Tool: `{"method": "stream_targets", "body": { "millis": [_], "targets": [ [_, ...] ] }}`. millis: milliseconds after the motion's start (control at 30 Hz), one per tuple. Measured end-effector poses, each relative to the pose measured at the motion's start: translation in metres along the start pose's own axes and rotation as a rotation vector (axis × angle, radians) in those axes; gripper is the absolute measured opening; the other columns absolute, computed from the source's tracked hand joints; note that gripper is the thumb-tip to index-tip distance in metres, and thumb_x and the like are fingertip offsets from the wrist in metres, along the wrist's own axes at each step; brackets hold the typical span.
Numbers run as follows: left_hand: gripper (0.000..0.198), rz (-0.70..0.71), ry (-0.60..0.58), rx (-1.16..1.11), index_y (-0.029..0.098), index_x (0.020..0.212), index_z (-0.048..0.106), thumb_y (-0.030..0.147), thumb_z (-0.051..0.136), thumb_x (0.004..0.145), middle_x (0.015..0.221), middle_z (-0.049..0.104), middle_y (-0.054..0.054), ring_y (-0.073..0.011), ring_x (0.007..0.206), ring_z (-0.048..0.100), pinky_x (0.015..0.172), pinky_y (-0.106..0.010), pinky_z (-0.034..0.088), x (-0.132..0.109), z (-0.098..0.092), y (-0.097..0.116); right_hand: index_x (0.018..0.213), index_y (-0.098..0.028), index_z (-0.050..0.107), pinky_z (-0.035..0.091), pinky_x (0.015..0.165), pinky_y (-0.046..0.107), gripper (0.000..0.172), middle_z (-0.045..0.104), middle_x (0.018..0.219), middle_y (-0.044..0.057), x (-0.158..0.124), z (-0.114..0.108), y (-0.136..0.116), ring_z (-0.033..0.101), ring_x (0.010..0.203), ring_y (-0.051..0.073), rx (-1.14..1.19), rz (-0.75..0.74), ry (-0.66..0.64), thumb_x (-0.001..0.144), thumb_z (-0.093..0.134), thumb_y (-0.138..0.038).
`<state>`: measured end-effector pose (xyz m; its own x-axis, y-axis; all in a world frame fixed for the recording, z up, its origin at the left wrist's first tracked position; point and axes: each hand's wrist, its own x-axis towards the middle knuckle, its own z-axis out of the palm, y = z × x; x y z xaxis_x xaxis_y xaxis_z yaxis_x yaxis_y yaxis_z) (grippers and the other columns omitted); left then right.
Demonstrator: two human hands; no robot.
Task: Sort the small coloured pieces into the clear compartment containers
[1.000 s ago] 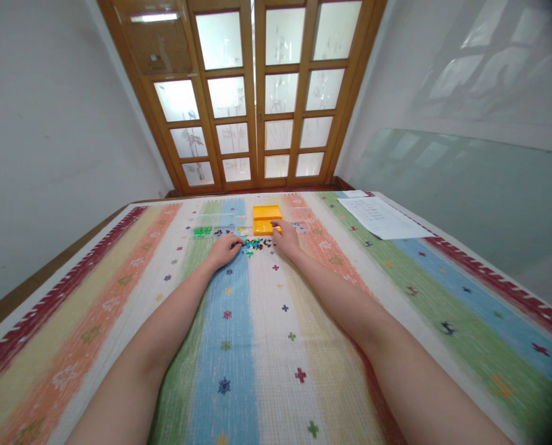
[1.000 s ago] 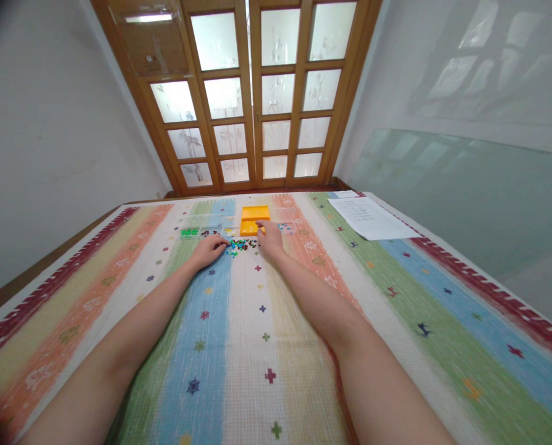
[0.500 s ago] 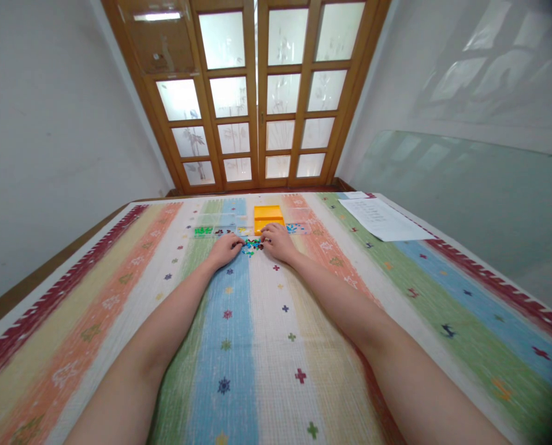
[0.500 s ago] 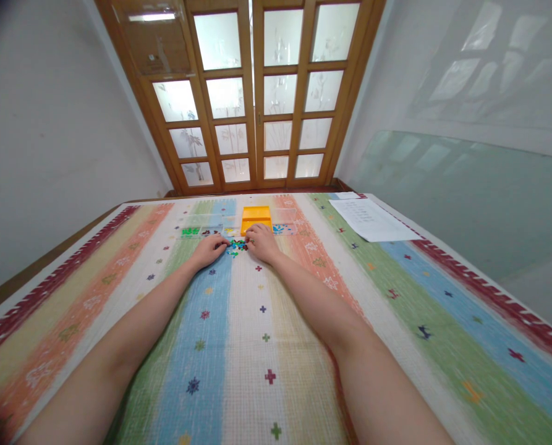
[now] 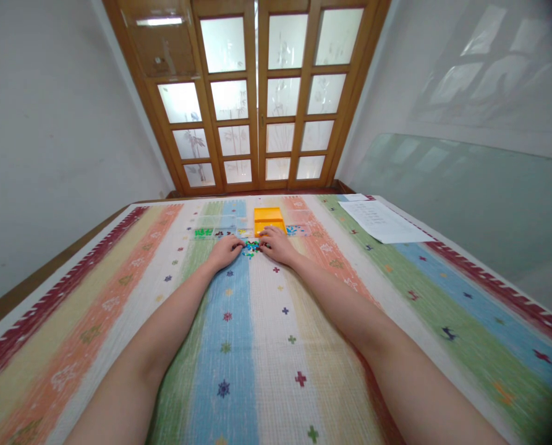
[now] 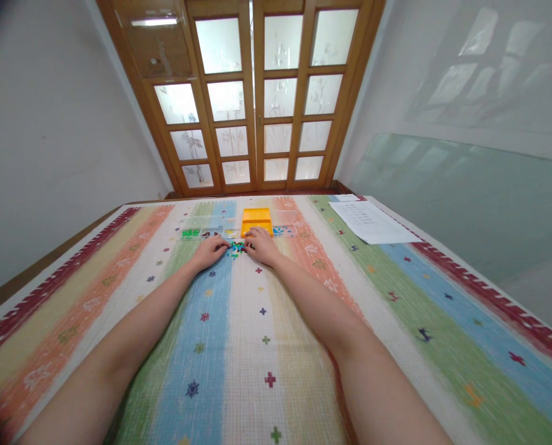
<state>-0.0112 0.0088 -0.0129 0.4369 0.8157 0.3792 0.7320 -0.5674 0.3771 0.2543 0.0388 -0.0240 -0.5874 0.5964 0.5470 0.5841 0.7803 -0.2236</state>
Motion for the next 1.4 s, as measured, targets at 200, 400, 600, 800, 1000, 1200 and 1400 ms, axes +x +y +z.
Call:
{"method": "stream_targets", "body": {
  "millis": [200,400,600,800,1000,1200,1400],
  "targets": [
    [0.024,-0.016,0.034,0.068,0.022,0.104,0.079,0.027,0.056,0.100,0.101,0.074,-0.008,-0.0235,0.098,0.065,0.094,-0.038,0.049,0.003,-0.002,0.010,0.092,-0.024,0.075,0.043,0.106,0.044,0.005,0.071,0.119,0.008,0.001,-0.001,-0.005,0.056,0.121,0.027,0.066,-0.059,0.004,0.095,0.072,-0.024],
    [0.024,0.135,-0.062,0.105,0.026,0.112,0.078,0.027,0.058,0.100,0.114,0.072,-0.008,-0.0256,0.112,0.062,0.105,-0.043,0.046,0.004,-0.001,0.037,0.095,-0.021,0.073,0.044,0.095,0.037,0.005,0.071,0.101,0.008,0.000,-0.005,0.003,0.060,0.104,0.024,0.070,0.096,0.059,0.095,0.068,-0.018],
    [0.026,0.287,-0.168,0.076,0.029,0.117,0.077,0.026,0.058,0.099,0.124,0.070,-0.007,-0.0261,0.119,0.059,0.110,-0.045,0.045,0.003,-0.001,0.050,0.096,-0.020,0.073,0.043,0.094,0.036,0.007,0.072,0.101,0.008,0.001,-0.006,0.003,0.061,0.103,0.024,0.015,0.173,0.047,0.097,0.067,-0.020],
    [0.026,0.315,-0.195,0.053,0.030,0.116,0.077,0.026,0.058,0.099,0.126,0.069,-0.006,-0.0262,0.123,0.057,0.113,-0.046,0.043,0.001,-0.005,0.056,0.095,-0.020,0.074,0.043,0.093,0.035,0.009,0.073,0.099,0.007,0.001,-0.006,0.000,0.062,0.101,0.023,0.023,0.178,0.041,0.097,0.065,-0.020],
    [0.026,0.347,-0.224,0.046,0.029,0.118,0.076,0.028,0.059,0.099,0.128,0.068,-0.007,-0.0268,0.124,0.056,0.112,-0.045,0.043,0.001,-0.007,0.063,0.095,-0.019,0.074,0.043,0.090,0.034,0.010,0.073,0.096,0.006,0.000,-0.002,0.004,0.062,0.097,0.023,0.023,0.168,0.060,0.098,0.066,-0.023],
    [0.022,0.329,-0.223,0.050,0.028,0.111,0.078,0.027,0.061,0.097,0.123,0.069,-0.007,-0.0272,0.122,0.056,0.112,-0.045,0.044,0.000,-0.007,0.065,0.093,-0.020,0.074,0.043,0.092,0.035,0.009,0.073,0.098,0.007,0.001,-0.003,0.003,0.062,0.099,0.023,0.024,0.193,0.037,0.096,0.065,-0.020],
    [0.020,0.320,-0.209,0.034,0.027,0.107,0.078,0.027,0.060,0.097,0.115,0.070,-0.007,-0.0267,0.117,0.058,0.107,-0.043,0.047,0.000,-0.004,0.065,0.095,-0.020,0.074,0.043,0.091,0.035,0.010,0.073,0.098,0.007,0.001,-0.004,0.002,0.062,0.098,0.023,0.014,0.203,0.037,0.097,0.065,-0.020]
  ]
}}
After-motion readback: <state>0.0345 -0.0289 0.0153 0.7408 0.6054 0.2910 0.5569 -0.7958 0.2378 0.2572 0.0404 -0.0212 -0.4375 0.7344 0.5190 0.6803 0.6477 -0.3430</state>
